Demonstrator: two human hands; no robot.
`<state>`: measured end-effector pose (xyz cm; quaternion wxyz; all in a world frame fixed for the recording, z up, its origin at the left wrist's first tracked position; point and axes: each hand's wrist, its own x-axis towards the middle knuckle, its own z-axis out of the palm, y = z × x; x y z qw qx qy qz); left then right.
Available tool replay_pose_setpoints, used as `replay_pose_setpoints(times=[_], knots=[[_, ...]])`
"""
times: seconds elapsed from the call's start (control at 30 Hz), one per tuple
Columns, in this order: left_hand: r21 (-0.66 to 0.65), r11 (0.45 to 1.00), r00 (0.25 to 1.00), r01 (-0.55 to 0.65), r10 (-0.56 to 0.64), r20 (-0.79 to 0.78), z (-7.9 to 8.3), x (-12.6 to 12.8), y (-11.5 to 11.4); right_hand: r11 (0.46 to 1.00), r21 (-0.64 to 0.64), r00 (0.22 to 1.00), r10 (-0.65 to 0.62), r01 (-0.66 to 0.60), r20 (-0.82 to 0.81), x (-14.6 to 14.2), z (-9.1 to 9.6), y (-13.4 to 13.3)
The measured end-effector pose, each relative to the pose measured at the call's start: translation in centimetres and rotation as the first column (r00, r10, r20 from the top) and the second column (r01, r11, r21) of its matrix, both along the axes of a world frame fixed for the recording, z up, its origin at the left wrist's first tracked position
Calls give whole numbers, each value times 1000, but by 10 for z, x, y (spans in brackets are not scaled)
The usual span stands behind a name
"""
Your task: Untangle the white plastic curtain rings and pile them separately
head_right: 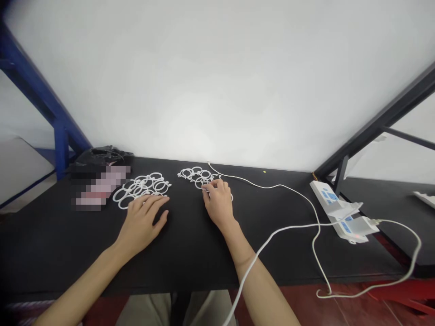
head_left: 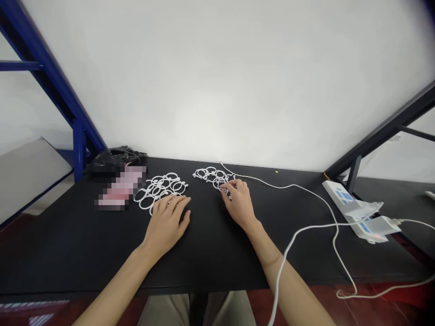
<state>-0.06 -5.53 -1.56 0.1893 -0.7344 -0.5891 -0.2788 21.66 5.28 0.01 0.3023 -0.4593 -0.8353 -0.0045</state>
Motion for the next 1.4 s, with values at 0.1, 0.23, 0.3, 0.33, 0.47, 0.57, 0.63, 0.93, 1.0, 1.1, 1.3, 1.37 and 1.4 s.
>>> replay_pose_setpoints(times=[0.1, 0.23, 0.3, 0.33, 0.47, 0.57, 0.63, 0.93, 1.0, 1.1, 1.3, 1.37, 1.4], knots=[[-19, 999, 999, 37, -38, -16, 0, 4, 0, 967, -21, 967, 253, -254, -29, -8, 3, -9], [-57, 997, 999, 48, -49, -21, -4, 3, 1, 881, -74, 883, 469, -468, -2, -22, 4, -22], [-85, 995, 999, 47, -48, -14, -6, 3, 2, 863, -72, 866, 500, -500, -22, -26, 5, -26], [-97, 994, 999, 48, -49, -7, -7, 2, 2, 858, -74, 861, 507, -509, -43, -27, 5, -27], [-128, 989, 996, 71, -65, 54, -5, 2, 3, 842, -160, 854, 485, -514, -189, -26, 7, -29], [-172, 979, 987, 108, -85, 137, -2, 1, 2, 804, -272, 840, 446, -528, -310, -26, 6, -29], [-204, 971, 979, 129, -92, 179, -1, 1, 0, 771, -321, 822, 431, -550, -373, -27, 5, -30], [-220, 956, 965, 193, -145, 220, 1, 1, 1, 784, -288, 814, 424, -549, -398, -33, -1, -32], [-204, 971, 965, 128, -75, 251, 1, -1, 2, 826, -287, 852, 373, -485, -367, -31, 1, -29], [-191, 966, 922, -173, 227, 313, 3, -6, 4, 905, -256, 923, 269, -340, -275, -24, 5, -21], [-328, 800, 757, -503, 591, 280, 4, -12, 5, 980, -182, 984, 49, -81, -173, -1, 7, -1], [-348, 785, 741, -513, 610, 282, 4, -12, 5, 982, -185, 989, -6, -21, -145, 5, 6, 4], [-355, 779, 734, -516, 616, 284, 4, -12, 5, 983, -184, 992, -25, 2, -122, 7, 6, 5]])
